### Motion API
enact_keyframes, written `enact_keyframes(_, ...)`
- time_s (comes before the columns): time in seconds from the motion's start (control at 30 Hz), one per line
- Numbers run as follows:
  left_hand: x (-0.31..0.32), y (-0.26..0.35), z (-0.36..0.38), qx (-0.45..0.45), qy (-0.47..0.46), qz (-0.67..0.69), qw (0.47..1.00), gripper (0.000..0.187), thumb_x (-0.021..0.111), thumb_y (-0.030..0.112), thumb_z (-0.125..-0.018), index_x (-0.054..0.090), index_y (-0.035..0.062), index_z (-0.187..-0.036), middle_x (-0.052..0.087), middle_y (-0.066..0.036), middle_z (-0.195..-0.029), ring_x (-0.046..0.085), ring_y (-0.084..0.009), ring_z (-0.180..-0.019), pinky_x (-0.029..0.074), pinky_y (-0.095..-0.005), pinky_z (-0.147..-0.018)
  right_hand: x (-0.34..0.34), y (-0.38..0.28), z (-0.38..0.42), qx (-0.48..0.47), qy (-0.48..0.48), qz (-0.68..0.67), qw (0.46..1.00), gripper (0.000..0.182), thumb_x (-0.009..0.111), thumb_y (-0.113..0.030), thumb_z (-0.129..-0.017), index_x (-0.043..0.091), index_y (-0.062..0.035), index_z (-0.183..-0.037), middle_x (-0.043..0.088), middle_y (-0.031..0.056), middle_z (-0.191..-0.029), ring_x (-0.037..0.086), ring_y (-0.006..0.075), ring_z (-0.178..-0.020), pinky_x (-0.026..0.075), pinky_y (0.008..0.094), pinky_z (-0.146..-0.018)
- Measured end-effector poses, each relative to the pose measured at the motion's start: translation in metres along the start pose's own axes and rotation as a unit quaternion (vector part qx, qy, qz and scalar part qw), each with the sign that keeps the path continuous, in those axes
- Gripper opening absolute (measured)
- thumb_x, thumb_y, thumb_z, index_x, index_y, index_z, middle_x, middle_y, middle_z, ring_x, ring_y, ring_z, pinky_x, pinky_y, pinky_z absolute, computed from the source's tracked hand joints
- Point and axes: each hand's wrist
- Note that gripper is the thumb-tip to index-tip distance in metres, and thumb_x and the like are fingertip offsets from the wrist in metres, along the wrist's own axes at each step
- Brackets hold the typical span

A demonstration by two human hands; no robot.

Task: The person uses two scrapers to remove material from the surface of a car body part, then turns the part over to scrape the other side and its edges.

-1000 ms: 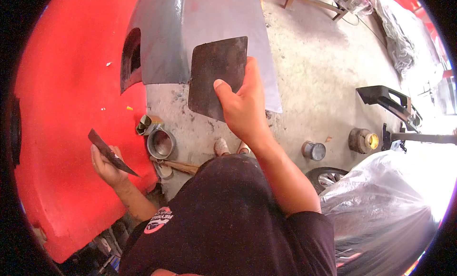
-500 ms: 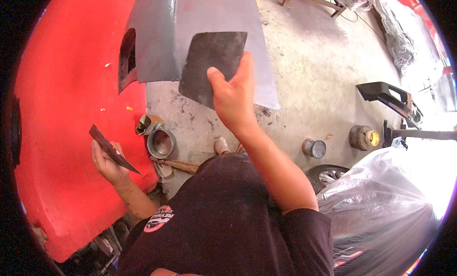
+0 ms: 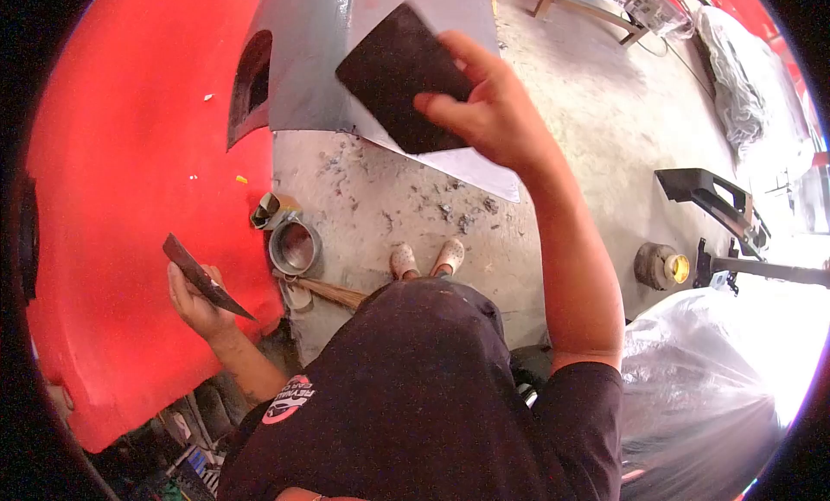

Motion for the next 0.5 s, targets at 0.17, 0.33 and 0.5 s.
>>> enact_keyframes(0.17,0.009,0.007,0.001,-0.012,0.043,0.021,0.999,0.028,0.044,0.027,-0.100,0.048,0.0089,-0.079,0.046,-0.002,-0.058,0.041,-0.0112,-0.046,0.033,-0.0251,-0.044,0.002,0.001,-0.006,-0.008,-0.060,0.049,0.997,0.035,0.062,0.002,-0.082,0.052,-0.0016,-0.115,0.066,0.0068,-0.095,0.064,0.0128,-0.087,0.054,0.0295,-0.078)
enact_keyframes(0.33,0.010,0.014,-0.002,-0.077,-0.012,0.064,0.995,0.027,0.045,0.027,-0.099,0.049,0.0089,-0.080,0.047,-0.001,-0.059,0.043,-0.0114,-0.047,0.034,-0.0253,-0.045,-0.007,0.001,-0.013,-0.003,-0.020,-0.071,0.997,0.039,0.064,0.003,-0.082,0.051,-0.0008,-0.118,0.066,0.0054,-0.098,0.062,0.0121,-0.089,0.053,0.0269,-0.077)
enact_keyframes(0.5,0.007,-0.003,-0.007,-0.021,0.022,0.014,0.999,0.026,0.045,0.027,-0.099,0.051,0.0081,-0.082,0.049,-0.002,-0.060,0.045,-0.0116,-0.048,0.035,-0.0258,-0.045,-0.008,0.003,-0.009,0.001,-0.045,-0.012,0.999,0.038,0.065,0.000,-0.083,0.052,-0.0028,-0.119,0.066,0.0061,-0.101,0.061,0.0123,-0.092,0.052,0.0292,-0.081)
Point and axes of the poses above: each hand's wrist, its own z-axis away from the middle knuckle, its own x-axis out of the palm, y = z × x
